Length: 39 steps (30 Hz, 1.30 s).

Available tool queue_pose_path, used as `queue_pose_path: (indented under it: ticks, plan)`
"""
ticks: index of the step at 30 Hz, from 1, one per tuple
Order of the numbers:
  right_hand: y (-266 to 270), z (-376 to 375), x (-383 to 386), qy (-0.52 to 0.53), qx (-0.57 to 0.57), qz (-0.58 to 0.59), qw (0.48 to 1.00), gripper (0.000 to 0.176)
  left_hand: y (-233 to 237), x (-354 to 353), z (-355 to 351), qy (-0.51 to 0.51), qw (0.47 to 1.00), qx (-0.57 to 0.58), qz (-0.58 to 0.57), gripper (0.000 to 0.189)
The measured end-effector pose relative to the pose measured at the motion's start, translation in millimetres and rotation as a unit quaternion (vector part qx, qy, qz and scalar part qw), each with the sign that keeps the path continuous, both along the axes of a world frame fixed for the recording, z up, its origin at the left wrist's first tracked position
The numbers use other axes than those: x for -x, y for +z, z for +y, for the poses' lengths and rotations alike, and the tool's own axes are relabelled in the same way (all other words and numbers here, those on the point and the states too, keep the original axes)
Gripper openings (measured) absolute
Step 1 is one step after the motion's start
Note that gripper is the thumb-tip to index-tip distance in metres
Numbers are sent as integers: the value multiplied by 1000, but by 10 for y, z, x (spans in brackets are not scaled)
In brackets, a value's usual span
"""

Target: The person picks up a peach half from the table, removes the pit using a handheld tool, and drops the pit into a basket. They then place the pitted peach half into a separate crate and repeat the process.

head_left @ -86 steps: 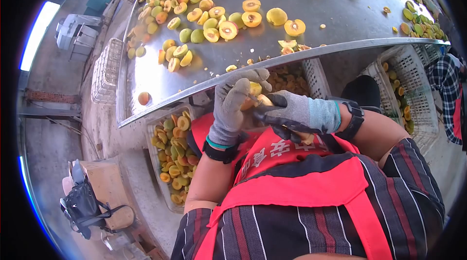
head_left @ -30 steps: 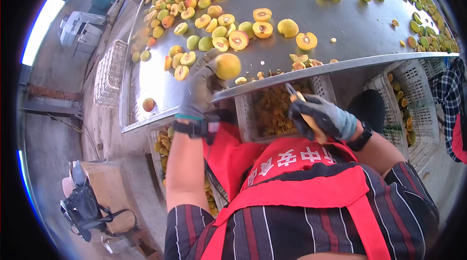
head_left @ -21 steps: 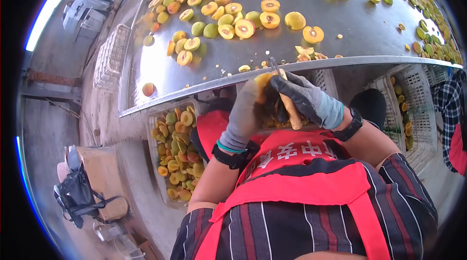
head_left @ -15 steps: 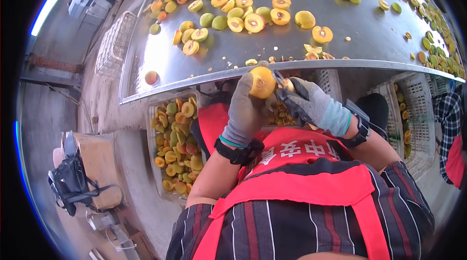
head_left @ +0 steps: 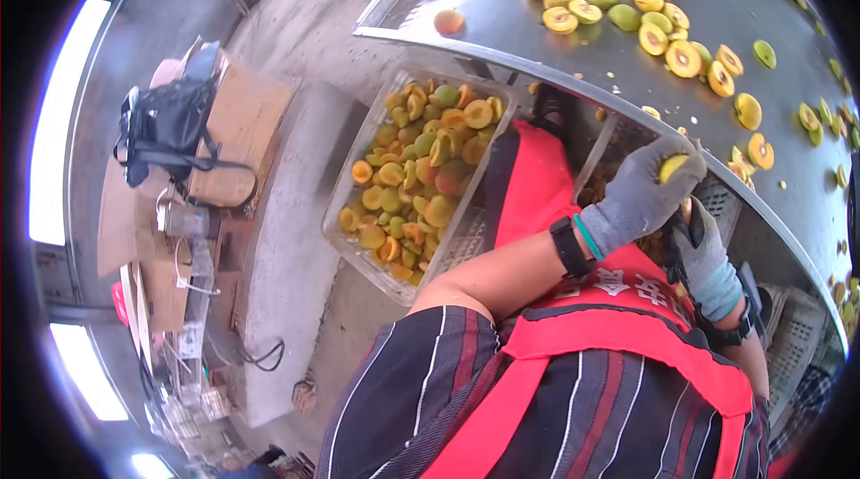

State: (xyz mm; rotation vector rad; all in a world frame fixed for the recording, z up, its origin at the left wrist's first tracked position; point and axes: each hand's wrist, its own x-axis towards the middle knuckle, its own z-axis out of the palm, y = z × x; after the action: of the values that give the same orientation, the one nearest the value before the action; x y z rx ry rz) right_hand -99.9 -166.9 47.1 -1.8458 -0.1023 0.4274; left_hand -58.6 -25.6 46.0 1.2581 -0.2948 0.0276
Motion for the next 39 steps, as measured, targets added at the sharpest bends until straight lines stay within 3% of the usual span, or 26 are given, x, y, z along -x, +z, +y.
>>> queue_pose_path:
  ticks: [1,2,4,5,7,9,11,13,16,17,20,21,24,26,28,29,30,31,32,33,34,35,37,38,39]
  plan:
    - [2,81,-5,5,47,-106,993,16,10,6,44,9,1000,1,1,11]
    - [76,93,-2,13,47,-105,993,16,33,10,72,-9,1000,-6,12,12]
    - [421,114,-8,19,-103,195,975,15,62,7,126,-33,999,-12,28,15]
    - [458,112,-8,23,-99,196,975,15,79,17,140,-28,999,-9,28,15]
    - [483,99,15,9,-228,273,935,15,140,44,157,-40,998,48,27,15]
    - [464,116,20,10,-214,258,942,22,176,54,162,-41,997,49,49,14]
    - [505,150,32,13,-304,300,904,29,171,34,109,4,998,55,0,13]
    - [494,170,17,-24,-313,321,893,33,171,26,78,18,997,72,7,13]
    - [347,30,-64,43,-485,417,768,38,105,-16,-16,24,995,96,-10,15]
    - [263,2,-70,44,-483,417,769,38,87,-19,-64,7,988,149,28,16]
    - [27,-57,-87,81,-603,395,689,48,1,-57,-226,-13,967,238,92,17]
    - [-14,-79,-81,81,-602,394,690,48,-31,-72,-273,-15,955,273,119,18]
    - [-58,-125,-61,95,-654,368,655,48,-76,-77,-399,-2,959,261,109,20]
    - [-65,-178,-25,83,-659,355,658,47,-176,-106,-454,12,962,253,104,20]
    - [-17,-198,40,72,-662,345,661,47,-320,-184,-439,6,862,424,277,23]
    - [67,-163,91,-82,-597,334,725,44,-81,-143,-229,-2,849,429,309,26]
    - [115,-146,117,-235,-512,311,766,41,-28,-142,-23,-39,867,402,290,27]
    - [66,-265,-10,-2,-444,286,849,31,11,-151,169,-75,884,374,270,29]
    - [51,-290,-9,-35,-264,231,936,25,58,-130,360,-47,924,301,231,29]
    - [30,-308,-11,-67,-73,166,981,19,91,-113,547,-17,955,225,191,29]
    - [-44,-418,-104,1,72,96,993,14,6,-115,749,11,982,129,136,28]
    - [-109,-515,-125,87,230,-233,941,17,-35,-101,897,41,987,103,117,24]
    - [-121,-620,-188,-4,155,-19,988,19,-53,-20,1167,49,988,-6,148,21]
    - [-3,-535,-186,-63,104,9,993,20,-89,-13,1247,51,988,-1,147,21]
    - [-33,-524,-261,-72,10,-5,997,22,-145,-9,1321,116,991,-37,52,21]
